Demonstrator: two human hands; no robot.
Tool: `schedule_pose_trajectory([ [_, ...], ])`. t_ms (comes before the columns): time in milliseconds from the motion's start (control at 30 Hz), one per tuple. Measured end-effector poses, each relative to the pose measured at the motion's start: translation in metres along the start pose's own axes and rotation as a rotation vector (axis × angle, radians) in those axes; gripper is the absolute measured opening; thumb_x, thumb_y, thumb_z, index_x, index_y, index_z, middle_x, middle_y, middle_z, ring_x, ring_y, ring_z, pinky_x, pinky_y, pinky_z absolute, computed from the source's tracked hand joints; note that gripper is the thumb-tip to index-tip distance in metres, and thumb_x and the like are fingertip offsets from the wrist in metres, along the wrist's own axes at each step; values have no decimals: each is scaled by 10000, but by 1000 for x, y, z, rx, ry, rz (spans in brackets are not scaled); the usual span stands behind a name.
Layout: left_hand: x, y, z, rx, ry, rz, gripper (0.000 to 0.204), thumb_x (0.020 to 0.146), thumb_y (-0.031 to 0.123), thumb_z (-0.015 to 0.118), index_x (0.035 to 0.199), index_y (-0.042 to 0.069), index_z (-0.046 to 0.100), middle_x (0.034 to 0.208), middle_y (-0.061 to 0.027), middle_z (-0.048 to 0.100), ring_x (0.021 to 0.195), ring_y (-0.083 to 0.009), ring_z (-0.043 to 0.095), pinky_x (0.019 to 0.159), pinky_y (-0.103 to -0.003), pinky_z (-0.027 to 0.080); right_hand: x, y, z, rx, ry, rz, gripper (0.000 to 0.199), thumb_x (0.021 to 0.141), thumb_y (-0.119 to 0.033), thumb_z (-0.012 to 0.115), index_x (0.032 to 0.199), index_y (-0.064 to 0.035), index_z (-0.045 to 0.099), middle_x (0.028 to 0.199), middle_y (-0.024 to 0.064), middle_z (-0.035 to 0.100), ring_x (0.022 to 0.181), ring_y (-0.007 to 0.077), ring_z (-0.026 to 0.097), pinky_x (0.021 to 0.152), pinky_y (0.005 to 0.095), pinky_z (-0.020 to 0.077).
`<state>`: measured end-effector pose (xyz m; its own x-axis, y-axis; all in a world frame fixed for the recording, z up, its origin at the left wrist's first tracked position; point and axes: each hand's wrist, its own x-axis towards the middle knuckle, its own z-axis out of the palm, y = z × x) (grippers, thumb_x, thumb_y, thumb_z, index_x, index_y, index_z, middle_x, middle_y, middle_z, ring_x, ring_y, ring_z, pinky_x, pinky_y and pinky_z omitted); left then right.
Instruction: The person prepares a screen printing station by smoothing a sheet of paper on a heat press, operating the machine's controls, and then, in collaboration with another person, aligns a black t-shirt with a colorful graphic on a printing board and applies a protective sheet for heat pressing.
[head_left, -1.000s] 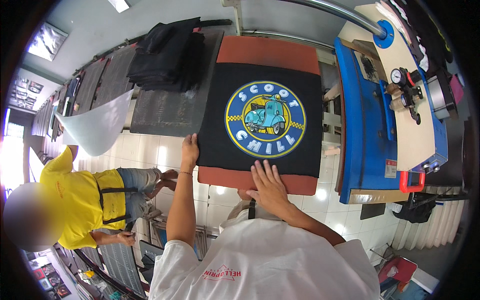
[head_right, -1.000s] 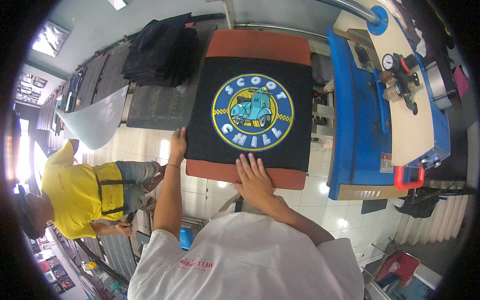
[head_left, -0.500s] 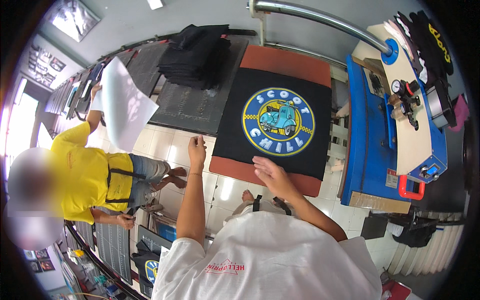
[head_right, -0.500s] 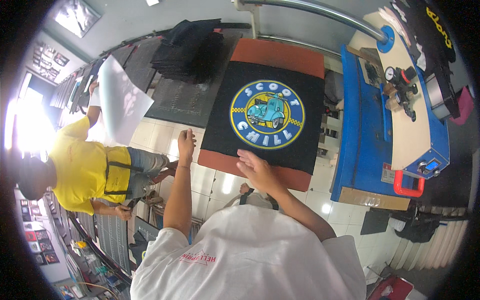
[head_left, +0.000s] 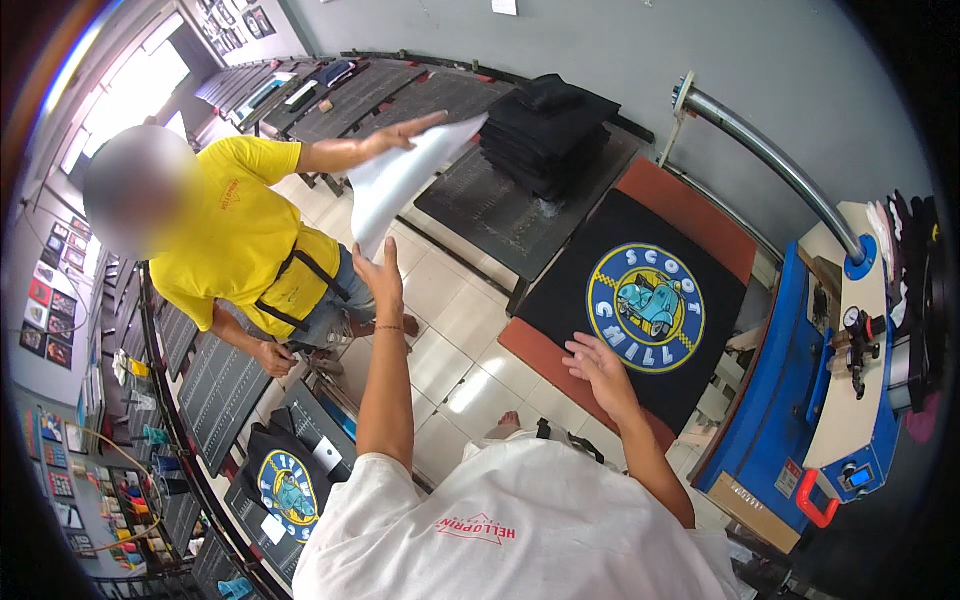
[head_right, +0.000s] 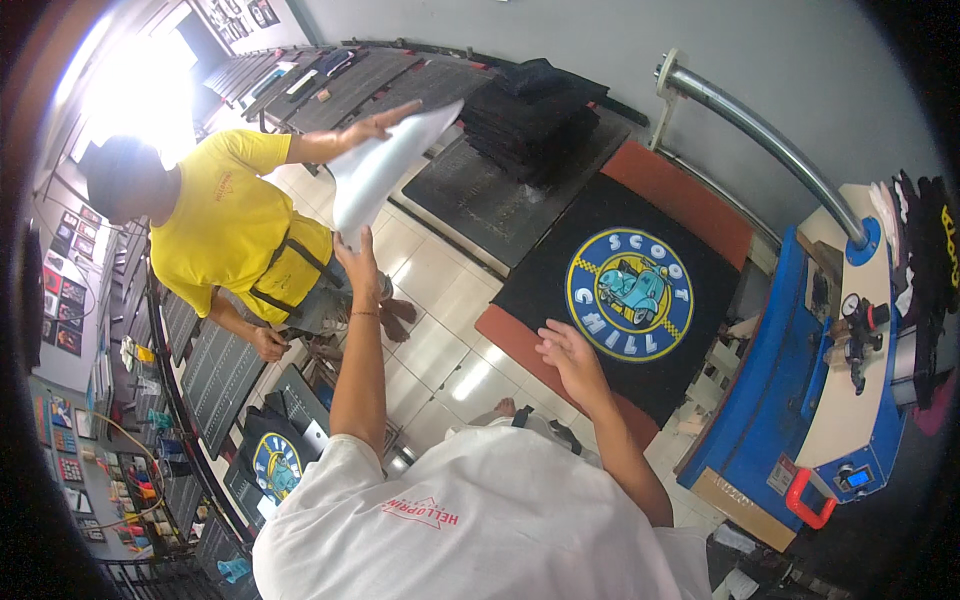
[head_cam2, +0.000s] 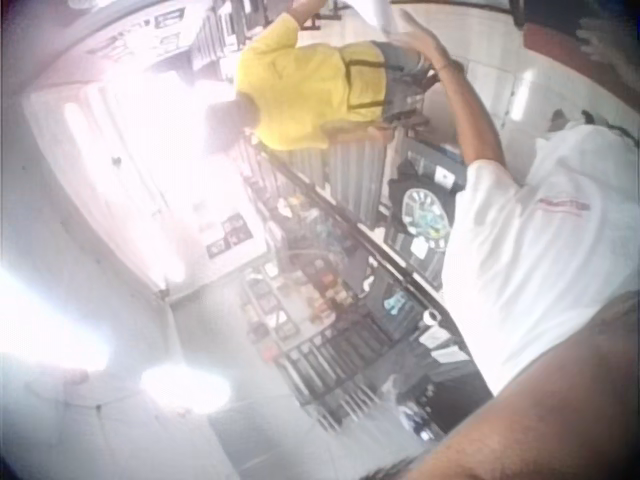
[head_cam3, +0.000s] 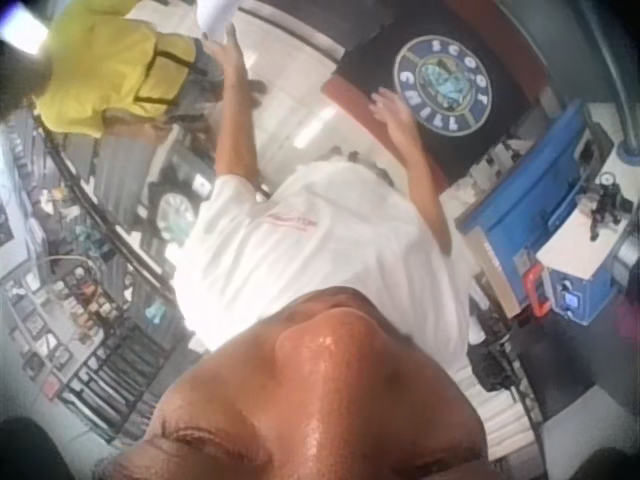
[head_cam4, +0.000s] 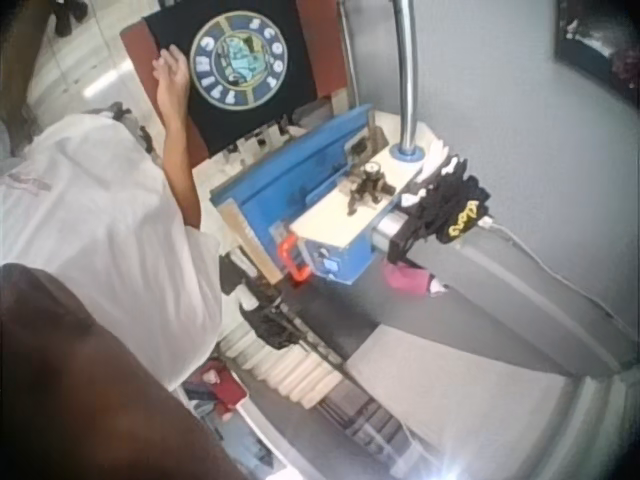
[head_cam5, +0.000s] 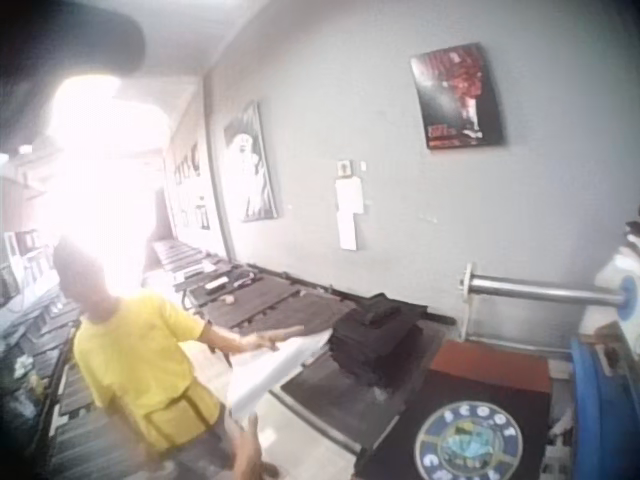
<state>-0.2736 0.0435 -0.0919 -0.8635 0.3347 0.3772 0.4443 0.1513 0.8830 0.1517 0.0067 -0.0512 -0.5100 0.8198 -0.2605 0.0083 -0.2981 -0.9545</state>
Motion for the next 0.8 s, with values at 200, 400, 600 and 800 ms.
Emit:
schedule_pose_trajectory([
  [200,49,8,-33,-161,-305,-133,723,822,308,778,1338,-83,457,1135,-174,636,1006,-270,619,906,-356,475,-9,-6,0,-22,-4,52,439,1007,-148,481,1407,19,406,1341,214,542,1112,263,630,935,341,506],
  [400,-16,69,-66,-495,-463,-229,378,871,168,729,1142,-72,619,1054,-100,677,889,-167,624,803,-286,490,-19,-8,-8,-3,32,61,449,994,-152,507,1400,18,417,1323,201,556,1111,244,625,931,334,497],
  [600,-125,166,-62,-121,-493,597,248,725,-16,707,960,23,640,1124,-142,691,960,-339,660,845,-365,510,-32,-43,24,-43,-117,-221,718,906,-217,688,1478,-3,309,1457,218,429,1255,278,525,1013,398,446],
  [800,-258,209,-30,-85,-899,953,330,806,113,592,1133,64,594,1403,-141,514,1297,-314,475,1070,-490,367,-47,-63,13,-41,373,-261,574,967,-226,607,1388,88,374,1329,183,516,1199,225,529,1011,343,429],
])
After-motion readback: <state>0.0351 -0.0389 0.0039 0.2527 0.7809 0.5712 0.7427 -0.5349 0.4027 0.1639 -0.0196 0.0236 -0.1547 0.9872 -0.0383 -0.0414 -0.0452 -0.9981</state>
